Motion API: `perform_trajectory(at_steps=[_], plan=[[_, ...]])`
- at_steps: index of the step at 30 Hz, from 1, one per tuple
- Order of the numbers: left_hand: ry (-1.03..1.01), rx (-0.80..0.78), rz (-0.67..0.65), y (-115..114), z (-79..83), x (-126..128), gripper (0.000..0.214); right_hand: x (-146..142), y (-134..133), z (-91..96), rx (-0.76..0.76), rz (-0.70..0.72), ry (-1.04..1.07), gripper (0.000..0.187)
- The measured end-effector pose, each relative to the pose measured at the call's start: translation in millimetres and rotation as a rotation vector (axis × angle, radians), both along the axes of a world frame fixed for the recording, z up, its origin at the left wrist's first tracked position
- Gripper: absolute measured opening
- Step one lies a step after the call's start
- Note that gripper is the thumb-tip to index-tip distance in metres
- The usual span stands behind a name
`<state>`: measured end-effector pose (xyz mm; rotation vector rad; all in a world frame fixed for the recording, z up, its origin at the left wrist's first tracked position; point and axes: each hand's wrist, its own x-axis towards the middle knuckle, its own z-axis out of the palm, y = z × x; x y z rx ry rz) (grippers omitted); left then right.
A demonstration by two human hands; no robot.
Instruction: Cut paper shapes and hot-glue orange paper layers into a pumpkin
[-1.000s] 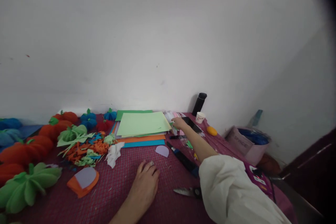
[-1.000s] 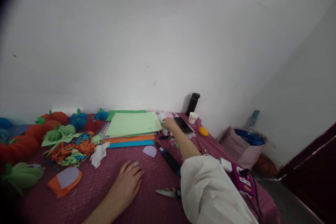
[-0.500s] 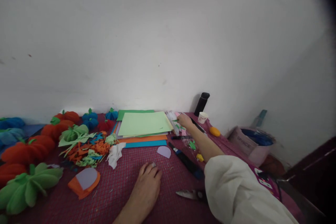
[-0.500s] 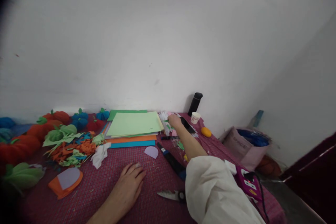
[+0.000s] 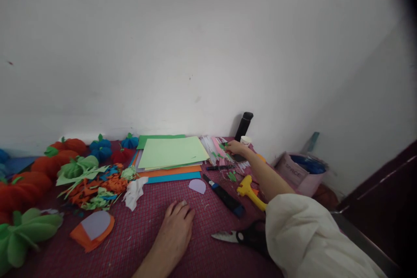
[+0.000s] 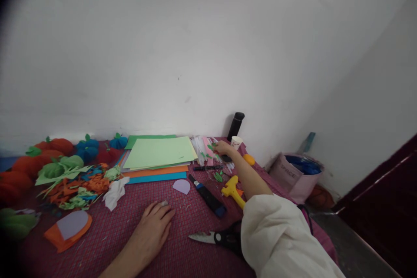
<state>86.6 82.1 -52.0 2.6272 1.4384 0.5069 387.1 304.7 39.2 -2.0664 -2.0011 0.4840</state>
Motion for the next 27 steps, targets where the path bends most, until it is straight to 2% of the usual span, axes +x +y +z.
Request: perform_trajectory(at_steps=[3,8,12,20,27], plan=[[0.003,-0.008,0.003,0.6,-1.2,-0.2,0.036,2.0,0.7,-7.7,-0.107,0.035,0.029,0.029],[0.006,-0.008,0.006,0.9,-1.5,-0.1,0.036,3.8,9.3,-15.2,-0.143,0.051,0.013,0.030],[0.010,-0.010,0.011,0.6,-1.0,-0.2,0.036,1.6,19.3,-17.1,-0.117,0.057,-0.051,0.029],[0.016,-0.024,0.004,0.7,-1.8,-0.5,0.037,-13.0,29.6,-21.5,0.048,0.083,-0.265,0.030],[0.021,-0.028,0.005,1.9,-3.5,0.2,0.038,-12.9,31.4,-21.3,0.054,0.143,-0.367,0.029]])
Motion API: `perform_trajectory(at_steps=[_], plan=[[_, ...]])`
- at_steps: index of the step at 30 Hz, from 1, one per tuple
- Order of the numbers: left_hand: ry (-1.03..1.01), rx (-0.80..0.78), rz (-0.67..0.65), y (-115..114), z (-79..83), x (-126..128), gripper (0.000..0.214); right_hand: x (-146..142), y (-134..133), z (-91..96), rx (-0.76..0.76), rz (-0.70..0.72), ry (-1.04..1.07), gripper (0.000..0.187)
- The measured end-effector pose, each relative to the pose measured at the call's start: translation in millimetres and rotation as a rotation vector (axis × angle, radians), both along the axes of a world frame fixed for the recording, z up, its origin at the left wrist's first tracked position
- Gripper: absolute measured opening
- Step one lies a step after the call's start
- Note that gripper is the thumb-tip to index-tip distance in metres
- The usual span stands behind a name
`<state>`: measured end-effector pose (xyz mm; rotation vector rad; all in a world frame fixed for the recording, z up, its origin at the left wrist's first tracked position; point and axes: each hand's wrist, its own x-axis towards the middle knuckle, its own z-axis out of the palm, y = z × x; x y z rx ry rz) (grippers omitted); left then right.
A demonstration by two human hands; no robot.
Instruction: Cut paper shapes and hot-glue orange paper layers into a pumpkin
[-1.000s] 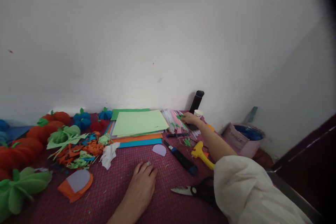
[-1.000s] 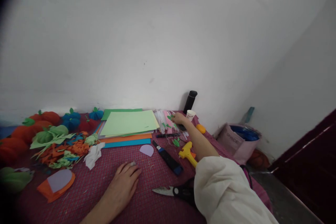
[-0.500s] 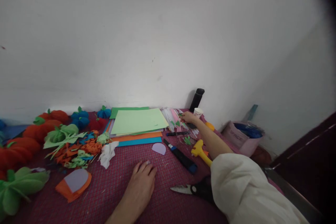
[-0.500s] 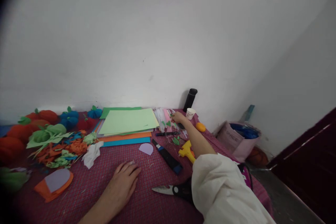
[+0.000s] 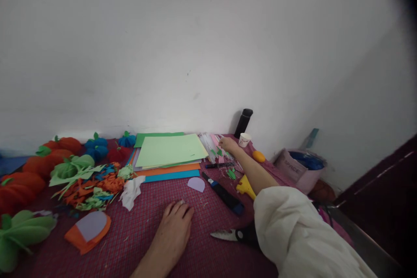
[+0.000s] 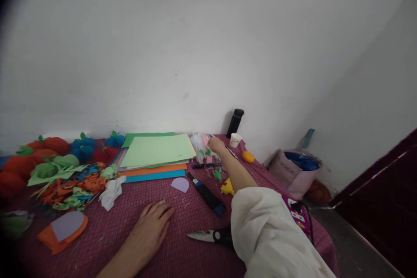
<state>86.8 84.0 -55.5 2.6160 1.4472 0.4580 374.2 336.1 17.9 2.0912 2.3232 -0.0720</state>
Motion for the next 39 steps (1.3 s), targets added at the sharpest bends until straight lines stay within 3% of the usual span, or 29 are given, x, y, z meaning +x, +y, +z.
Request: perform_trajectory(at_steps=[10,22,33,39], plan=[[0.027,-0.060,-0.001,-0.3,4.7,-1.9,0.040,-4.1,-7.7,-6.9,-0.083,0.231,-0.060,0.029],[0.037,-0.085,0.000,-1.8,10.3,0.1,0.041,7.2,-6.9,4.3,0.014,0.160,-0.019,0.028],[0.048,-0.060,-0.006,-2.7,11.2,-0.2,0.040,2.0,-5.8,11.9,-0.036,0.103,0.060,0.028],[0.036,-0.069,-0.009,-1.7,10.1,-0.7,0.040,-4.6,-5.8,7.1,-0.054,0.094,0.046,0.029]])
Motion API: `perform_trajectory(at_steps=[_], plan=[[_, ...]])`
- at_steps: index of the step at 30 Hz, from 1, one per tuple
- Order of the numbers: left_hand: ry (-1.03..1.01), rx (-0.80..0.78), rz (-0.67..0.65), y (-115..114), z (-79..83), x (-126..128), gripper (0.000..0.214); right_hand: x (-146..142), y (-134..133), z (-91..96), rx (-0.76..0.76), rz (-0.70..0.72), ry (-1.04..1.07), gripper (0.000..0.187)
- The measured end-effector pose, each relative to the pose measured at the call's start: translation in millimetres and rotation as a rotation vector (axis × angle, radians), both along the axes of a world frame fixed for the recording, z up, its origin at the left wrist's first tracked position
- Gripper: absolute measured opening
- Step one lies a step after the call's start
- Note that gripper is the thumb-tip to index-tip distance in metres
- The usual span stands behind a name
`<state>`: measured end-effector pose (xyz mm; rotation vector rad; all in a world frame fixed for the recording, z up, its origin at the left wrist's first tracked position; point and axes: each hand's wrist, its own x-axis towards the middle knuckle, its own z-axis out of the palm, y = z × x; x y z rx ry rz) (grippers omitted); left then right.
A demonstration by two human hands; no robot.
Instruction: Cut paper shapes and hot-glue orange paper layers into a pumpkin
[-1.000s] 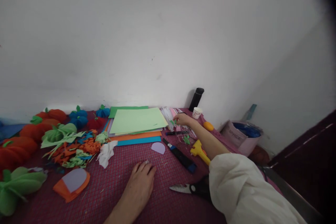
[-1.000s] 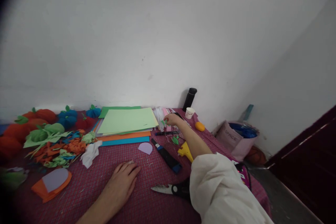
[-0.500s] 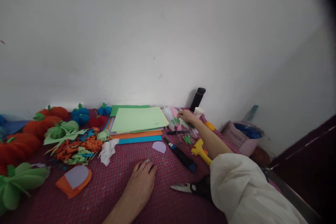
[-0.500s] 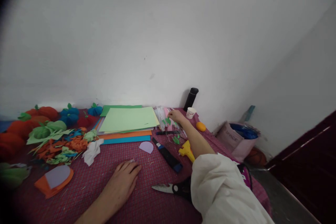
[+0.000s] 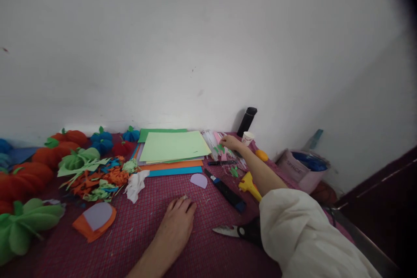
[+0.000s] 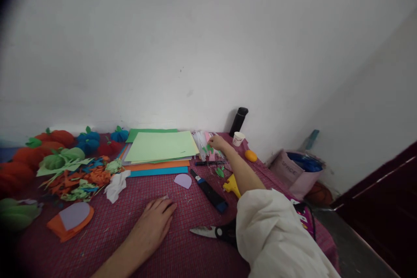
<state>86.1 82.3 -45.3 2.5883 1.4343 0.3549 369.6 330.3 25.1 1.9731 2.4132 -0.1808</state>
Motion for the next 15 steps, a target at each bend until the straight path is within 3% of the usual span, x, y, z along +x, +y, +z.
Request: perform_trajectory(at_steps=[5,15], plan=[[0.008,0.002,-0.004,-0.1,-0.6,0.0,0.040,2.2,2.6,-0.4,0.030,0.012,-0.021,0.029],[0.001,0.020,-0.009,0.9,-2.2,-1.1,0.040,33.8,-2.2,1.9,0.029,-0.060,-0.139,0.028]])
